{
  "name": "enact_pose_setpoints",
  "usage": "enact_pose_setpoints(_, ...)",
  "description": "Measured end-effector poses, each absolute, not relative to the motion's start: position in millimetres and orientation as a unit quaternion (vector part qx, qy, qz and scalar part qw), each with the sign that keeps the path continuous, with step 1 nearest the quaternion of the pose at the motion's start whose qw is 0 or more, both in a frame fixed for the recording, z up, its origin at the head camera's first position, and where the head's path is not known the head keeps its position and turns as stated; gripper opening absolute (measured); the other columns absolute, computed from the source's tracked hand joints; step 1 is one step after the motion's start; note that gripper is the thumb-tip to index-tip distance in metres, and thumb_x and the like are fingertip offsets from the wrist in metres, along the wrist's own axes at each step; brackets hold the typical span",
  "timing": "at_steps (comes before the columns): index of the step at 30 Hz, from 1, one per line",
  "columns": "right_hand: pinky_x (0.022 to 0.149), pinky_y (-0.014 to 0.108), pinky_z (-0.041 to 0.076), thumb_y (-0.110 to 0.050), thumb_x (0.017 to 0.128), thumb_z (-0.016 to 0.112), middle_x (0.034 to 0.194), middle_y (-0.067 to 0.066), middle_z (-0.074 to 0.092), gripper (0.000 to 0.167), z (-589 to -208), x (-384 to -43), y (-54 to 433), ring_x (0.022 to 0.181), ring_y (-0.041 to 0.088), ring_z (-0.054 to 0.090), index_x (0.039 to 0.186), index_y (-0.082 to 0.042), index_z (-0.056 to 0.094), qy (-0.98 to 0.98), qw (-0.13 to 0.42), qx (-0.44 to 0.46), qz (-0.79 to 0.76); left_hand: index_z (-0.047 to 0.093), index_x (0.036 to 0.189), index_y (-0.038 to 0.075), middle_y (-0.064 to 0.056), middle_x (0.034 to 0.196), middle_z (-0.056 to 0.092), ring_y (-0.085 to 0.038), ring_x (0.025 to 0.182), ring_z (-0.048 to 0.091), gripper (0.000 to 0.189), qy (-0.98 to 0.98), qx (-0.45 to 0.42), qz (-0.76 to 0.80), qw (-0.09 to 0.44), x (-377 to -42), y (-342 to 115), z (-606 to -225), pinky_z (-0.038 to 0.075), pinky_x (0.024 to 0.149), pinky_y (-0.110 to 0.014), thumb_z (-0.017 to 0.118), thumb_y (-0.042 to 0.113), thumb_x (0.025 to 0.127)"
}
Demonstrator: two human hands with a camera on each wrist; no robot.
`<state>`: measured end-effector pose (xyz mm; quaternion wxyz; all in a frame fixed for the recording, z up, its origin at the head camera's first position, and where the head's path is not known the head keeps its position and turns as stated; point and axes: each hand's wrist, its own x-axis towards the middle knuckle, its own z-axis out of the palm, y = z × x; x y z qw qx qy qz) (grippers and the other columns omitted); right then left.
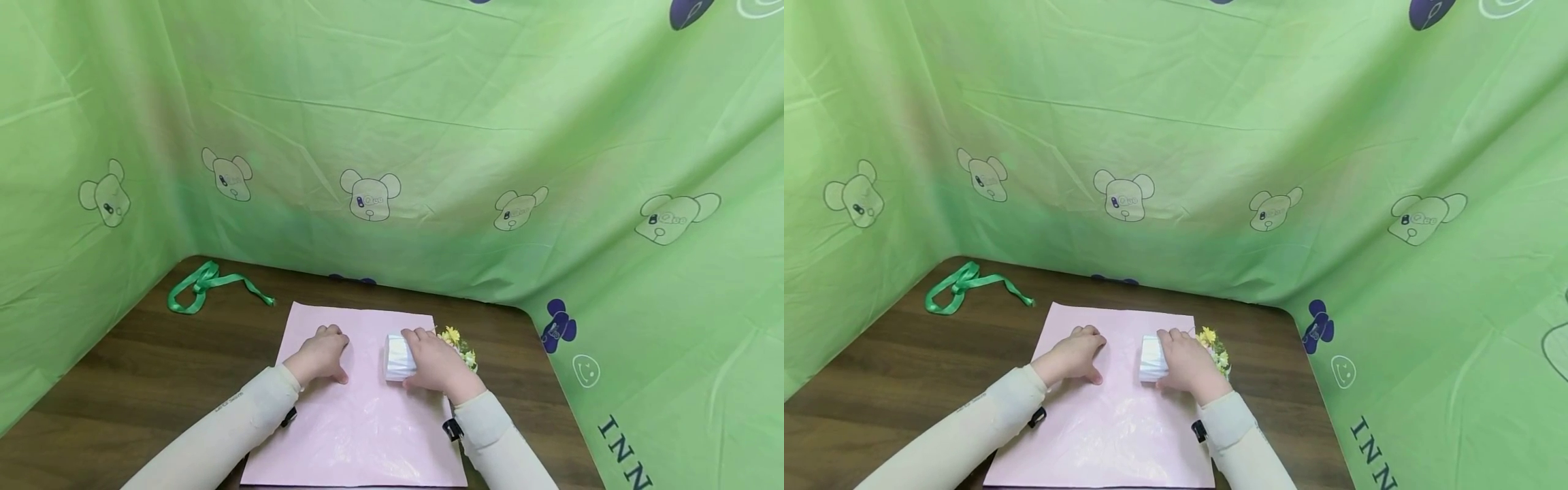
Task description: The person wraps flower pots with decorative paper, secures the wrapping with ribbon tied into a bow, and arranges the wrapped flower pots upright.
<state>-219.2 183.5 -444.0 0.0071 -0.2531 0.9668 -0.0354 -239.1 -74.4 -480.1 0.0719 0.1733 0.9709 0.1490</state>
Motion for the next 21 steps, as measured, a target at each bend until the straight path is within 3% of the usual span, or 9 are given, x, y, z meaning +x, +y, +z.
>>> enact_pose_setpoints(6, 0.105, 0.046, 0.049, -0.039, 0.071, 0.091, 0.139, 0.016, 0.059, 0.094, -440.3, -219.8, 187.7, 0.12, 0.03, 0.06, 0.146, 0.001, 0.048, 0.968, 0.032, -0.235, -0.078, 0.07, 0.117, 0.002, -0.018, 0.126, 0.06, -0.037, 0.113, 0.053, 0.069, 0.972, 0.172, 0.144, 0.073, -240.3, -73.0, -480.1, 0.054, 0.089, -0.051, 0.099, 0.035, 0.062)
enact_pose_setpoints(10, 0.1, 0.044, 0.051, -0.034, 0.066, 0.094, 0.13, 0.014, 0.06, 0.088, -437.2, -220.9, 186.9, 0.111, 0.026, 0.061, 0.137, 0.002, 0.055, 0.963, 0.007, -0.259, -0.071, 0.07, 0.12, 0.003, -0.018, 0.13, 0.059, -0.037, 0.117, 0.053, 0.072, 0.973, 0.169, 0.143, 0.071, -241.3, -73.1, -481.3, 0.054, 0.091, -0.051, 0.098, 0.036, 0.064)
enact_pose_setpoints(16, 0.093, 0.043, 0.054, -0.028, 0.064, 0.095, 0.122, 0.012, 0.063, 0.088, -433.2, -220.8, 183.9, 0.1, 0.024, 0.061, 0.138, -0.002, 0.055, 0.963, -0.003, -0.261, -0.069, 0.069, 0.123, 0.002, -0.018, 0.133, 0.059, -0.037, 0.12, 0.052, 0.072, 0.97, 0.177, 0.152, 0.066, -242.7, -74.9, -486.9, 0.053, 0.095, -0.051, 0.096, 0.037, 0.066)
enact_pose_setpoints(21, 0.091, 0.042, 0.054, -0.029, 0.065, 0.094, 0.12, 0.009, 0.063, 0.086, -435.6, -221.2, 182.8, 0.099, 0.021, 0.061, 0.137, -0.003, 0.056, 0.964, 0.002, -0.259, -0.066, 0.066, 0.127, -0.001, -0.02, 0.137, 0.057, -0.039, 0.129, 0.05, 0.067, 0.957, 0.189, 0.206, 0.072, -242.6, -90.0, -495.6, 0.046, 0.107, -0.049, 0.092, 0.03, 0.074)
